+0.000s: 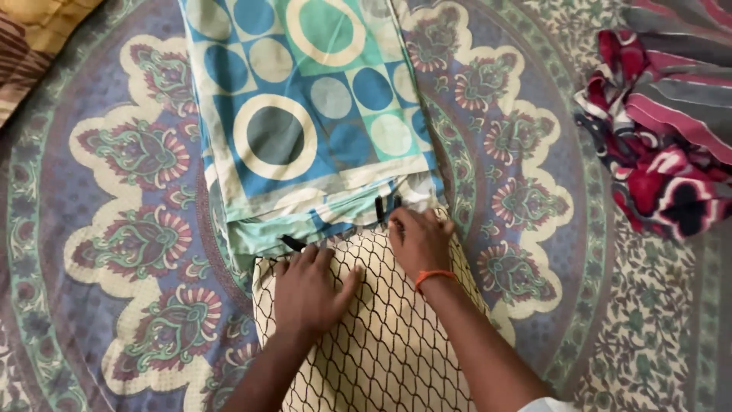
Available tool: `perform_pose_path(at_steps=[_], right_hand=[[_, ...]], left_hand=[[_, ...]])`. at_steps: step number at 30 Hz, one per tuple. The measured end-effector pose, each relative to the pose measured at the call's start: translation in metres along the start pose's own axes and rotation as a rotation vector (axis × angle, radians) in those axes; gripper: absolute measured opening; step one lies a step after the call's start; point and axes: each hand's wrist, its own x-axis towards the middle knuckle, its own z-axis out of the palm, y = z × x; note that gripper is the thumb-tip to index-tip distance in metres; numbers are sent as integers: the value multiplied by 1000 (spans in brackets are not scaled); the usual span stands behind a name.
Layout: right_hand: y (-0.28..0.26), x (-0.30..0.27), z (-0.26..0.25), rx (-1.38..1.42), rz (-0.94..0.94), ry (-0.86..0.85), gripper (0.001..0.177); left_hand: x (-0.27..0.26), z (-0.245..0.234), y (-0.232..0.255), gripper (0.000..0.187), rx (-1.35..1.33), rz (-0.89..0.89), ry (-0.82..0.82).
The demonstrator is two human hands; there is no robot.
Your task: Putting a pillowcase onto a pillow on a bed.
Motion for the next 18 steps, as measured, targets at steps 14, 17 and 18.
perform_pose_path(at_steps=[14, 17, 18], right_hand=[[-31, 45, -44, -194, -58, -784, 55], [-26, 50, -25, -312, 4, -907, 68], [-25, 50, -23, -313, 8, -911, 68]], left_hand=[[0, -43, 25, 64, -156, 45, -141], [6, -31, 17, 67, -147, 72, -136], [7, -36, 19, 67, -149, 71, -142]])
